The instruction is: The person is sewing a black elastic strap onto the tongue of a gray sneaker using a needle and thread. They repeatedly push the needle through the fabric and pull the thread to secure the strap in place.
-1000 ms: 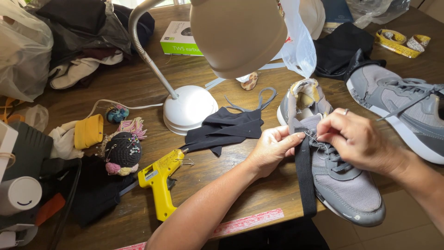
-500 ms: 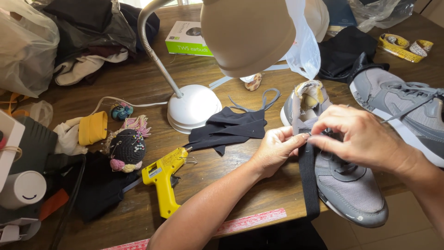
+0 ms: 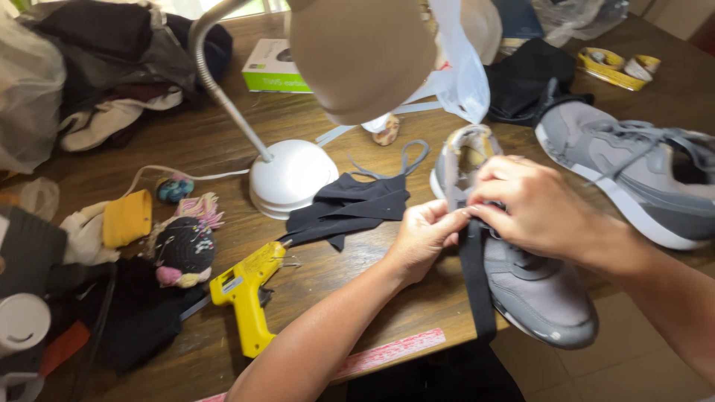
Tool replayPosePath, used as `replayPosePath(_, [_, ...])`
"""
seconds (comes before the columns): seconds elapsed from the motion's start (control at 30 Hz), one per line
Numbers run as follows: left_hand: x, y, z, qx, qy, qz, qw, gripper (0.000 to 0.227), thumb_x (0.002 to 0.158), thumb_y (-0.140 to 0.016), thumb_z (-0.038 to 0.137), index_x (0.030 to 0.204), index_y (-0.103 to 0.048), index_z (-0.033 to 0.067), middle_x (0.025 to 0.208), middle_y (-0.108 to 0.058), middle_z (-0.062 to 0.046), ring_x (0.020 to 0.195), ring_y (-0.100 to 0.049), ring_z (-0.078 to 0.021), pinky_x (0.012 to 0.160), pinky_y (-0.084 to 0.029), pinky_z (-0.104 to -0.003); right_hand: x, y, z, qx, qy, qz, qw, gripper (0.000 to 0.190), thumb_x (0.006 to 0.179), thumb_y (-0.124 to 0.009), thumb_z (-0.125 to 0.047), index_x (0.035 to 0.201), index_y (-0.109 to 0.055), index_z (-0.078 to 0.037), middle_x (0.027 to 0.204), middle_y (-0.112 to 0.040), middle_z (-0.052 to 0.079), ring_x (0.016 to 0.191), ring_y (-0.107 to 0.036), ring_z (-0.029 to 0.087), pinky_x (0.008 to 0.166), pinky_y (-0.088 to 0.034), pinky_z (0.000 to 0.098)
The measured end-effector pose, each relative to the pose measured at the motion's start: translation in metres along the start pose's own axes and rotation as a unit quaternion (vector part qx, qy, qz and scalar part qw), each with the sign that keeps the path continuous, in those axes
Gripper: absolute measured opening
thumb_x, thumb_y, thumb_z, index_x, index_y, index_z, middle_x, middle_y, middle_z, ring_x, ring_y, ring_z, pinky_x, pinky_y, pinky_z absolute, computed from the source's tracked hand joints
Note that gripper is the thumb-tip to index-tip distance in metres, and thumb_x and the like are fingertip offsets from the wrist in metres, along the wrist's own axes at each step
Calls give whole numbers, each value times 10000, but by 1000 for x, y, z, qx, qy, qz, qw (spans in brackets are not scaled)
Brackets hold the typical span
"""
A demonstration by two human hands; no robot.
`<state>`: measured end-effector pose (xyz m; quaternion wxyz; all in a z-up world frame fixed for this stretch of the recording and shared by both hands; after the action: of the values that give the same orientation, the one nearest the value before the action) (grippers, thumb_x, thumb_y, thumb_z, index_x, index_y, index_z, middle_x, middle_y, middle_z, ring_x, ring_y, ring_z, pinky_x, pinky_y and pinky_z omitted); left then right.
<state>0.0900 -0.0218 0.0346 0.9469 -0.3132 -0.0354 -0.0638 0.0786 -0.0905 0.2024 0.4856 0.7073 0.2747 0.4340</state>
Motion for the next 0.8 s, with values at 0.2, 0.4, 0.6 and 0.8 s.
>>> replayPosePath(0.2, [9,23,-24,-12,43,96,994,222,908,-811,121,1076,-742,-7,861,-760,-84,752,-725,-95,681,-648,-214,-3,-23,-5,-169,64,13,983,92,892,-638,-231,862,-646,-145,962,-631,34,955,-665,279,815,-553,377])
replayPosePath(0.4, [23,44,-42,1,23,93,995,212,920,-781,137,1074,-734,-1,850,-739,-59,747,-713,-87,678,-653,-243,-2,-28,-41,-245,163,53,954,257,702,-659,-113,944,-592,-59,960,-549,85,907,-619,314,813,-513,409])
replayPosePath(0.6, [15,27,-11,73,-36,70,994,139,925,-688,127,819,-599,110,660,-601,0,597,-536,-46,561,-451,-215,-4,-10,-57,-167,158,129,964,246,863,-700,-205,1006,-549,-74,970,-492,57,825,-586,273,669,-502,383])
replayPosePath(0.8, [4,-2,13,45,-58,-32,997,96,920,-735,176,905,-696,89,714,-570,65,608,-473,-2,513,-379,-170,-10,-12,-13,-52,8,46,998,194,938,-770,-215,1000,-701,-44,1010,-617,138,808,-636,296,736,-516,420])
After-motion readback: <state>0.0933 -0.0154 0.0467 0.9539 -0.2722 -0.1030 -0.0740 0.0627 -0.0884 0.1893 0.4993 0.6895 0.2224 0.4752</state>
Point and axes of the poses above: each hand's wrist, its own x-axis towards the middle knuckle, its own y-axis out of the back of the hand, z = x × y, the point moved 10 cm from there along x, towards the middle knuckle
